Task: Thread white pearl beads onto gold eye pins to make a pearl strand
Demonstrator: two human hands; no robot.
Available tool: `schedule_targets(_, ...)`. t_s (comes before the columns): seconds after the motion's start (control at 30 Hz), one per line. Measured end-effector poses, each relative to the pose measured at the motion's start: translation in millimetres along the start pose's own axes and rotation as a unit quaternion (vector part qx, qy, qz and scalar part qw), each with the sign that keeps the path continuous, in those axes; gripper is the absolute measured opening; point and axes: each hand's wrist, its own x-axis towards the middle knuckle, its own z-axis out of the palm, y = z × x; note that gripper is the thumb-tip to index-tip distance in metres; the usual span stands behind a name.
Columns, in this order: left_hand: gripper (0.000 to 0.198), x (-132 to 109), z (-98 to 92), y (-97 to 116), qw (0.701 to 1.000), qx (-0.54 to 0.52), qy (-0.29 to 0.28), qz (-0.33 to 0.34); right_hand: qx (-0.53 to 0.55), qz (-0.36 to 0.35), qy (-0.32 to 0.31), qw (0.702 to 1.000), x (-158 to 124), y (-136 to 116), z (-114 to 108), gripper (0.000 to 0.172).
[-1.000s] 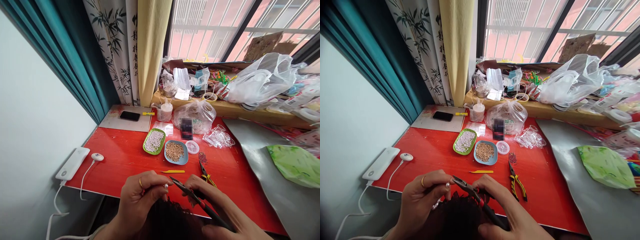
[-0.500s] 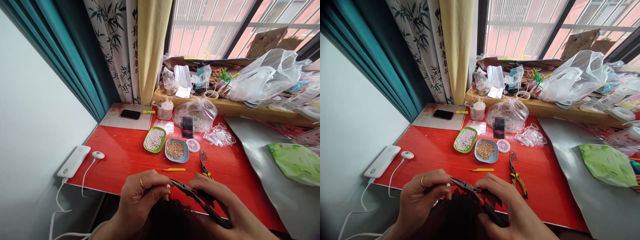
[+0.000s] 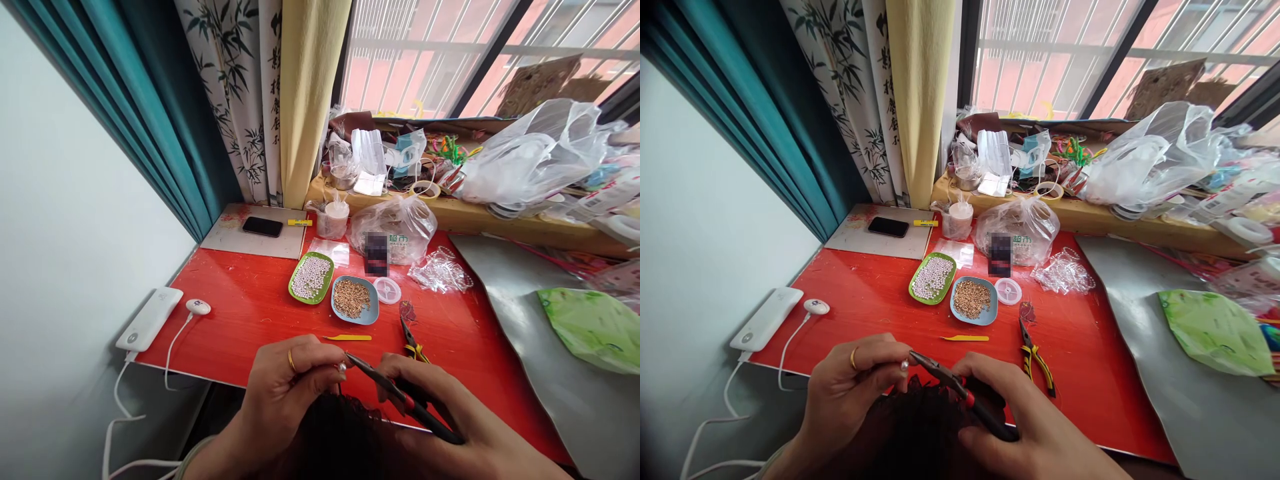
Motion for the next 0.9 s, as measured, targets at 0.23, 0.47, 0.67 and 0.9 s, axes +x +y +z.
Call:
schedule_targets(0.23,0.017,4.2,-0.1,1.0,0.999,0.033,-0.011,0.013,-0.047,0.056,0.005,0.997,0.1,3.1,1.2,0.038)
schedule_targets(0.47,0.023,1.6,-1.6,0.9,0.999,0.035,-0.014,0.026,-0.08,0.016,0.026,0.996,0.1,-8.8,0.2,0.033)
schedule_targets(0.67,0.027,-3.0,-2.2,-3.3,0.994,0.033,-0.029,0.1,-0.103,0.012,0.071,0.992,-0.7,-25.9,8.1,0.03)
schedule_targets(0.9,0.036,-6.8,-1.4,-4.2,0.991,0.01,-0.029,0.134,-0.137,-0.022,0.113,0.984,-4.0,-25.1,12.4,0.022)
